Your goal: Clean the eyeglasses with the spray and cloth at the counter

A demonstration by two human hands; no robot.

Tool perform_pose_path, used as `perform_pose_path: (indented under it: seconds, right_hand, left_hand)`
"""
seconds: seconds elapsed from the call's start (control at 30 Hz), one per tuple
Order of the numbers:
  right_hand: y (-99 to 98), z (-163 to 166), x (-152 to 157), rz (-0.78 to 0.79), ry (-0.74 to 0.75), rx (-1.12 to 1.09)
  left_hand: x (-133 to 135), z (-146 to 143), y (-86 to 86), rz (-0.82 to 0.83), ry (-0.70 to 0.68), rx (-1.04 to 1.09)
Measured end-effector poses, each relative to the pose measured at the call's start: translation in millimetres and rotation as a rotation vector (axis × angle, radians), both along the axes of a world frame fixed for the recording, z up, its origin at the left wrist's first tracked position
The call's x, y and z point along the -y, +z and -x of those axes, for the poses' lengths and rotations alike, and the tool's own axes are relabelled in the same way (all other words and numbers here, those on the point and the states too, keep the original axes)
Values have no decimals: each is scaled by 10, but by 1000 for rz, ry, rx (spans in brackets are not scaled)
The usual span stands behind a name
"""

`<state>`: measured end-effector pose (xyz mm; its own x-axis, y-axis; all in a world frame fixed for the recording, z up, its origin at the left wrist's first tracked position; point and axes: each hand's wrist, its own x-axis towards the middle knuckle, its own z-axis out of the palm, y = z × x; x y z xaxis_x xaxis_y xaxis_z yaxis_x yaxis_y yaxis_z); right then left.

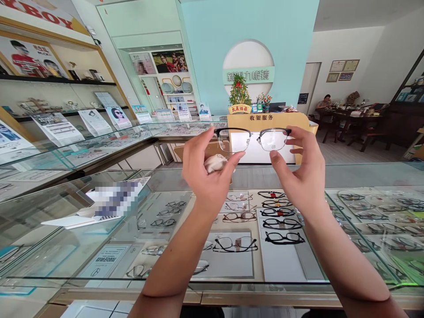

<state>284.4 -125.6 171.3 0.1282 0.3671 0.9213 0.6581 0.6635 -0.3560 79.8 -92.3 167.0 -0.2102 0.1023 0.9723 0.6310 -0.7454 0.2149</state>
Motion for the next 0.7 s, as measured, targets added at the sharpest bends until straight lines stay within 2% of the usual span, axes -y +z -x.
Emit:
perform_pose_path:
  seconds: [0.13,0.4,0.7]
  right_hand:
    - [19,14,20,-75,-16,9]
    - [63,90,99,-191,-64,28]
    - [39,97,79,-205,56,-55]
  left_hand:
    - [-64,28,-27,59,-18,11]
    - [-141,25,-42,155,-206,9]
    - [-186,-24,-50,91,-192,42]
